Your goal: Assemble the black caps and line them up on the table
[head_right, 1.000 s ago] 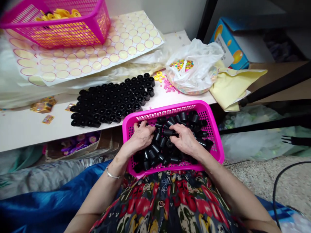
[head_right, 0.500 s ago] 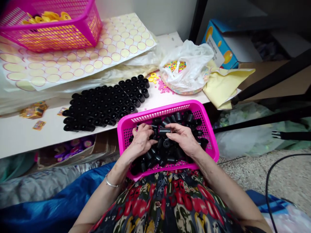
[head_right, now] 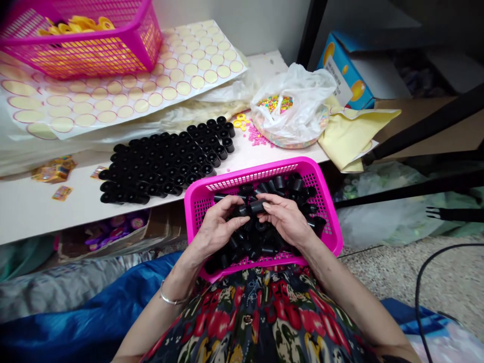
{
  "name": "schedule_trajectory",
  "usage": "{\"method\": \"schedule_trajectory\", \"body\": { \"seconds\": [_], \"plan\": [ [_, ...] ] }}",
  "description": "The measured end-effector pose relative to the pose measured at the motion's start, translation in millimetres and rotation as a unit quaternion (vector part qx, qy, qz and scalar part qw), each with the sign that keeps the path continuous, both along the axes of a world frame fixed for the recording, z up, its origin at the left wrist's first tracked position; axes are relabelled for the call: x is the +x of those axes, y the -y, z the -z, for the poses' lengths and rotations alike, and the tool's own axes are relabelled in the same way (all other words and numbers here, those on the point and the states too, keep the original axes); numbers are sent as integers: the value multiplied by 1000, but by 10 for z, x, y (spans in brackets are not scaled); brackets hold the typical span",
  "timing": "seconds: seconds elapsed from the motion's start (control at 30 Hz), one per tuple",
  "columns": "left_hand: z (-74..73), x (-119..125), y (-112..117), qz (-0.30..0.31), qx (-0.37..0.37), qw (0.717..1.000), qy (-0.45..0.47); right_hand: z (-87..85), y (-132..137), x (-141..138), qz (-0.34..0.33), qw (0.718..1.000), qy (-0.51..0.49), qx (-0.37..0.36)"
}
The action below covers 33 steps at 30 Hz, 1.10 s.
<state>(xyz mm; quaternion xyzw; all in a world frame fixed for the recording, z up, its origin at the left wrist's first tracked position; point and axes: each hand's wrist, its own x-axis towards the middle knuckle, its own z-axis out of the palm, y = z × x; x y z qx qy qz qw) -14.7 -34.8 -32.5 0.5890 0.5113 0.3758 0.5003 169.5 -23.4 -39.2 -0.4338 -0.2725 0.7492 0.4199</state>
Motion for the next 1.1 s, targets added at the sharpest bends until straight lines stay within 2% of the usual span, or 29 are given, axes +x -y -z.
{"method": "schedule_trajectory", "body": {
  "seconds": [0.2,0.37,0.5,0.57,0.7,0.9,0.97,1.1],
  "plan": [
    [67,35,20,-2,-41,995,92,32,48,-31,10,991,87,101],
    [25,56,13,-29,-52,987,151,16,22,-56,28,980,106,166],
    [17,11,-6,-66,-68,974,207,-64,-17,-33,4,977,94,191],
    [39,-20,-11,-67,-84,967,233,-110,-28,-12,-12,967,140,213],
    [85,-47,-10,-60,-102,962,244,-157,-37,21,-59,909,299,283],
    [67,-20,-11,-63,-129,953,267,-115,-54,42,-138,762,468,425],
    [42,-14,-18,-57,-114,961,245,-98,-58,41,-150,732,492,448],
    [1,-8,-39,-49,-63,976,203,-96,-60,32,-159,689,519,480]
  ]
}}
